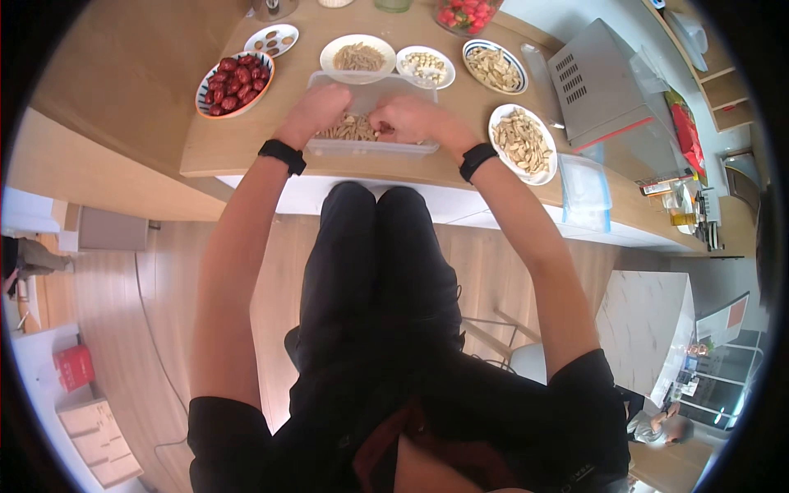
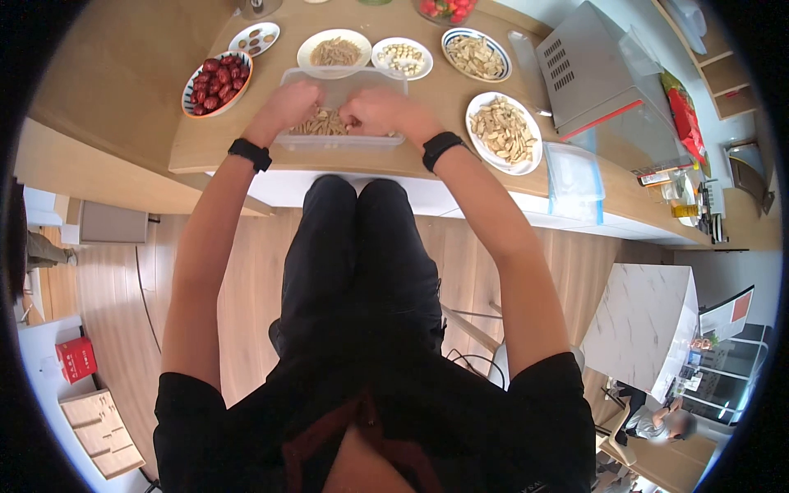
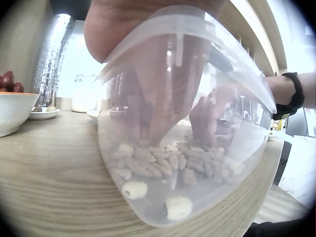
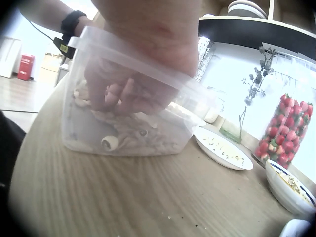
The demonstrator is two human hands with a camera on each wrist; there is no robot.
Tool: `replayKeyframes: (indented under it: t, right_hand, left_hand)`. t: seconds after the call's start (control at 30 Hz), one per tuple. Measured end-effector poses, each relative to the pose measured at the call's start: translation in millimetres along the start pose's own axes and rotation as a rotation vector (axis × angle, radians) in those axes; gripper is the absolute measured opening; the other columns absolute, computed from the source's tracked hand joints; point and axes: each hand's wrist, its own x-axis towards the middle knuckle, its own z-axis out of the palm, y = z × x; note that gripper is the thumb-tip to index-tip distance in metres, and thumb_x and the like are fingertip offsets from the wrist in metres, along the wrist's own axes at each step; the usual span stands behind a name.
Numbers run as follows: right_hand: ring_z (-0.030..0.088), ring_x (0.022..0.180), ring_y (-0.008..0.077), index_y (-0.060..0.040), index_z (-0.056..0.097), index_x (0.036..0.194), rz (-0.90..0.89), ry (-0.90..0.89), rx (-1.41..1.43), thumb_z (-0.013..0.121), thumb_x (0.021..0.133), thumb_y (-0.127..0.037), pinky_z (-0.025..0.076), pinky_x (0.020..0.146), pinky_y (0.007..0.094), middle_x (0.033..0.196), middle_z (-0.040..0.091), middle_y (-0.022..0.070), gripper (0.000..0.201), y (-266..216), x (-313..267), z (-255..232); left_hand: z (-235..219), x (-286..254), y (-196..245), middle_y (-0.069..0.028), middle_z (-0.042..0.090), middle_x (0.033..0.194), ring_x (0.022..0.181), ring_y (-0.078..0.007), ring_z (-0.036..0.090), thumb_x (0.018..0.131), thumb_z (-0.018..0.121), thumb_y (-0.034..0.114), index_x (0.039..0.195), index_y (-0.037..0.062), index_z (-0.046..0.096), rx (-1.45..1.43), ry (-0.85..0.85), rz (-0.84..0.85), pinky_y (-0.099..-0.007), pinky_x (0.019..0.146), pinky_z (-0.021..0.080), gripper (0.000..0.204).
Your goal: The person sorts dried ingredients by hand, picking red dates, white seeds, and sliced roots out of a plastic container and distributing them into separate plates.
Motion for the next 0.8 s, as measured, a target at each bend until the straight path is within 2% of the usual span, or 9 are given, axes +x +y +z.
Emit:
replayKeyframes:
  t: [0.23, 0.33, 0.4, 0.43, 0.5, 0.53, 0.6, 0.67, 0.8]
  right_hand:
    - [0.061, 0.078, 0.0341, -0.006, 0.06, 0.077, -0.061, -0.008, -0.085, 0.066, 0.081, -0.02, 0.048, 0.068, 0.0463, 0.08, 0.062, 0.0122, 0.016, -1.0, 0.4, -2.9]
    - [0.063, 0.076, 0.0316, -0.0065, 0.062, 0.081, 0.056, -0.018, -0.081, 0.066, 0.08, -0.017, 0.05, 0.068, 0.0428, 0.082, 0.064, 0.0117, 0.011, -2.5, 1.8, -1.6]
    - [0.065, 0.073, 0.0237, -0.0066, 0.066, 0.087, 0.075, 0.225, 0.211, 0.064, 0.082, -0.011, 0.051, 0.066, 0.0361, 0.082, 0.066, 0.0096, 0.007, -0.7, 1.4, -5.6]
    - [0.065, 0.073, 0.0237, -0.0066, 0.066, 0.087, 0.07, 0.231, 0.204, 0.064, 0.082, -0.011, 0.051, 0.066, 0.0361, 0.082, 0.066, 0.0096, 0.007, 2.7, 2.7, -6.0]
    - [0.066, 0.069, 0.0184, -0.0073, 0.068, 0.088, 0.18, 0.652, 0.452, 0.065, 0.081, -0.01, 0.052, 0.063, 0.0333, 0.082, 0.069, 0.0079, 0.008, 12.2, 5.2, -7.2]
    - [0.065, 0.068, 0.015, -0.0062, 0.068, 0.092, 0.233, 0.694, 0.41, 0.064, 0.083, -0.008, 0.052, 0.062, 0.0319, 0.082, 0.068, 0.007, 0.01, 22.0, 4.9, -12.4]
    - [0.068, 0.07, 0.0188, -0.0071, 0.069, 0.094, 0.274, 0.854, 0.382, 0.066, 0.083, -0.012, 0.054, 0.065, 0.0339, 0.084, 0.071, 0.0099, 0.013, 44.6, 5.3, -21.6]
    - [0.07, 0.075, 0.0259, -0.007, 0.071, 0.095, 0.518, 0.862, 0.266, 0.066, 0.083, -0.02, 0.055, 0.07, 0.0369, 0.086, 0.072, 0.014, 0.018, 76.6, 3.1, -26.3]
    - [0.069, 0.073, 0.0261, -0.0043, 0.07, 0.095, 0.629, 0.745, 0.096, 0.066, 0.083, -0.024, 0.053, 0.068, 0.0365, 0.084, 0.071, 0.0136, 0.023, 123.8, -13.3, -21.4]
  left_hand:
    - [10.1, 3.3, -9.1, -0.0175, 0.068, 0.088, 0.088, -0.0353, 0.065, 0.071, 0.063, 0.001, 0.077, 0.0052, 0.069, 0.01, 0.057, 0.039, -0.0459, 0.076, 0.053, 0.009]
    - [14.8, 2.3, -11.6, -0.0167, 0.068, 0.088, 0.088, -0.0351, 0.065, 0.072, 0.063, 0.001, 0.077, 0.0057, 0.069, 0.001, 0.062, 0.052, -0.0458, 0.076, 0.053, 0.009]
    - [16.4, 3.0, -14.7, -0.0158, 0.068, 0.088, 0.09, -0.0343, 0.065, 0.073, 0.062, 0.002, 0.078, 0.0062, 0.069, -0.016, 0.08, 0.089, -0.0453, 0.077, 0.053, 0.01]
    - [17.7, 3.2, -15.8, -0.0158, 0.068, 0.088, 0.09, -0.0343, 0.065, 0.073, 0.062, 0.002, 0.078, 0.0062, 0.069, -0.009, 0.087, 0.089, -0.0453, 0.077, 0.053, 0.01]
    - [22.8, 4.0, -17.9, -0.0152, 0.068, 0.089, 0.091, -0.0332, 0.065, 0.075, 0.06, 0.003, 0.079, 0.006, 0.068, 0.0, 0.095, 0.097, -0.045, 0.078, 0.053, 0.01]
    - [21.8, 2.3, -17.3, -0.0152, 0.068, 0.089, 0.091, -0.0332, 0.065, 0.075, 0.06, 0.003, 0.079, 0.006, 0.068, 0.001, 0.1, 0.088, -0.045, 0.078, 0.053, 0.01]
    - [20.9, -1.2, -15.7, -0.015, 0.068, 0.088, 0.091, -0.0329, 0.065, 0.075, 0.059, 0.003, 0.079, 0.0056, 0.068, -0.002, 0.121, 0.077, -0.0452, 0.078, 0.052, 0.01]
    - [19.5, -2.3, -15.5, -0.015, 0.067, 0.086, 0.089, -0.0331, 0.065, 0.075, 0.059, 0.003, 0.079, 0.0053, 0.067, -0.018, 0.152, 0.089, -0.0454, 0.077, 0.052, 0.009]
    - [27.9, 5.0, -17.1, -0.0147, 0.067, 0.083, 0.086, -0.0331, 0.065, 0.075, 0.059, 0.004, 0.079, 0.0048, 0.067, 0.069, 0.11, 0.1, -0.0451, 0.076, 0.052, 0.009]
